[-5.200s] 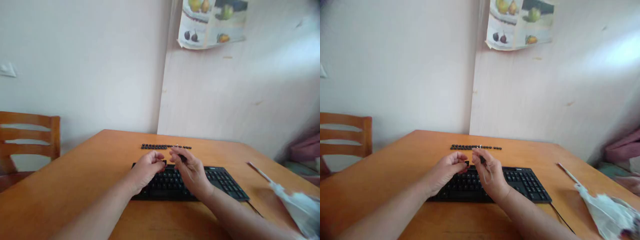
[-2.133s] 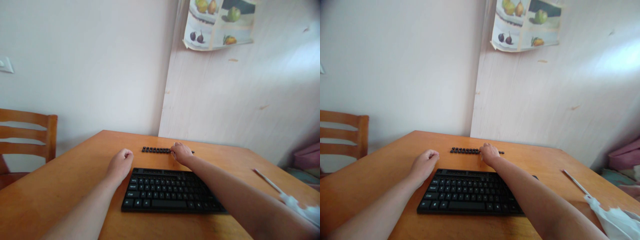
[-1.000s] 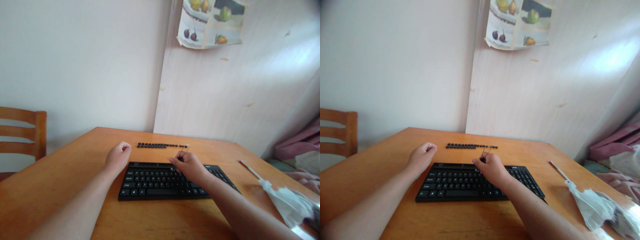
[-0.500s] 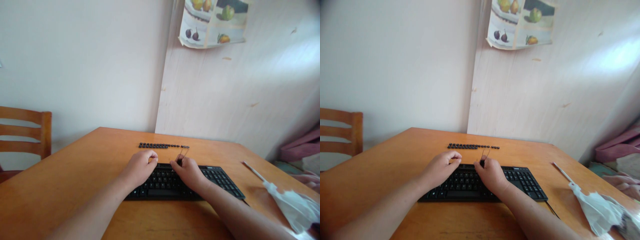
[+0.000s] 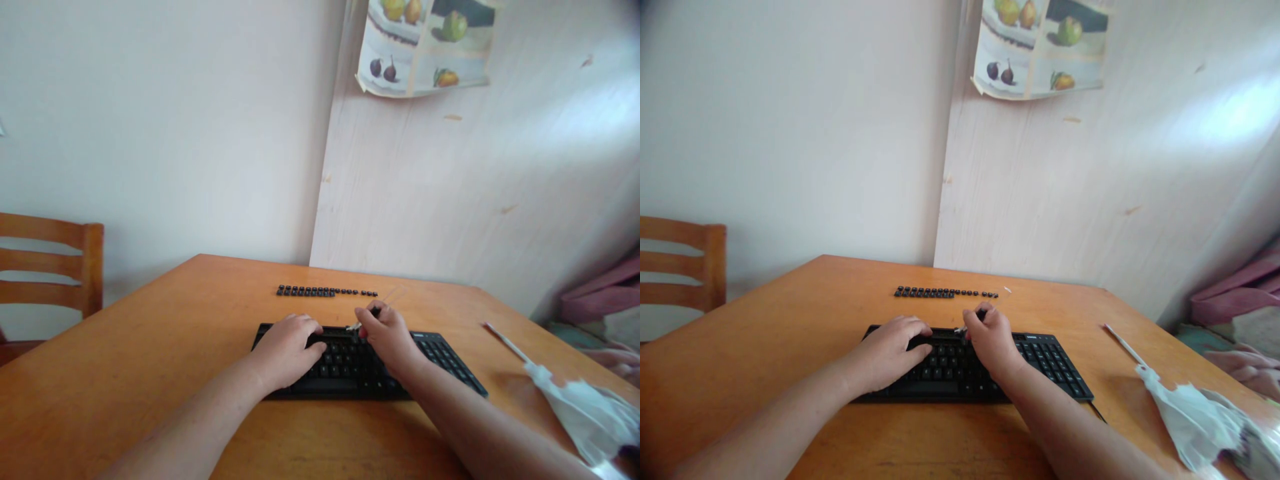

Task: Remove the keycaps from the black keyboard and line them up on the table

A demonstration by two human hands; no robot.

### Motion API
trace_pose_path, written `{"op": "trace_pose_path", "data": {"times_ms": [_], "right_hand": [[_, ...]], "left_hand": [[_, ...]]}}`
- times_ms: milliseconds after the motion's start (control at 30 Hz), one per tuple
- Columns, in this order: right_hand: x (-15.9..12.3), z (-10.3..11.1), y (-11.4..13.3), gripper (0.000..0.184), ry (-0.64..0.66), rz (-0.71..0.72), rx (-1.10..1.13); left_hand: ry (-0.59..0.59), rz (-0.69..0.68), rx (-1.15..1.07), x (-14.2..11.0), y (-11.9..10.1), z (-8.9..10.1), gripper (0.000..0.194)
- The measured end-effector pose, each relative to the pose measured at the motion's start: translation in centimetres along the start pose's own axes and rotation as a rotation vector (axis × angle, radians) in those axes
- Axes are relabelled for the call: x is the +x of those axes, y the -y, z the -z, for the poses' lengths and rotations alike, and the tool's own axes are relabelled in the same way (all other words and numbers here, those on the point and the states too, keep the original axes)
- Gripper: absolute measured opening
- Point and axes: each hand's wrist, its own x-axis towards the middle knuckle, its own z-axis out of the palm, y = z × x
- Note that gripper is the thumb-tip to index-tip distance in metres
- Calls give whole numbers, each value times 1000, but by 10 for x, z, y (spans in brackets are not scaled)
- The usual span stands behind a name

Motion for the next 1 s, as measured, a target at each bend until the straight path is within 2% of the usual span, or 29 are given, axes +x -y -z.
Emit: {"op": "trace_pose_path", "data": {"times_ms": [133, 267, 400, 533, 700, 767, 900, 1000], "right_hand": [[-8, -2, 9, 32, 83, 30, 184], [-17, -7, 19, 33, 128, 93, 277], [-23, -10, 24, 34, 157, 123, 269], [-28, -11, 25, 33, 182, 144, 247], [-29, -10, 25, 29, 112, 268, 225], [-27, -9, 23, 27, 112, 370, 155], [-24, -4, 19, 21, 177, 587, -169], [-24, -1, 20, 23, 206, 645, -348]], "left_hand": [[-61, 46, -129, 0, -3, -5, 24], [-102, 93, -416, 2, -10, -9, 31], [-95, 90, -599, 4, -17, -7, 22], [-118, 130, -621, 4, -16, -6, 15], [-99, 227, -760, 4, -16, -6, 17], [-85, 265, -859, 3, -18, -4, 20], [-53, 304, -961, 3, -19, 1, 27], [-37, 316, -987, 3, -20, 4, 32]]}}
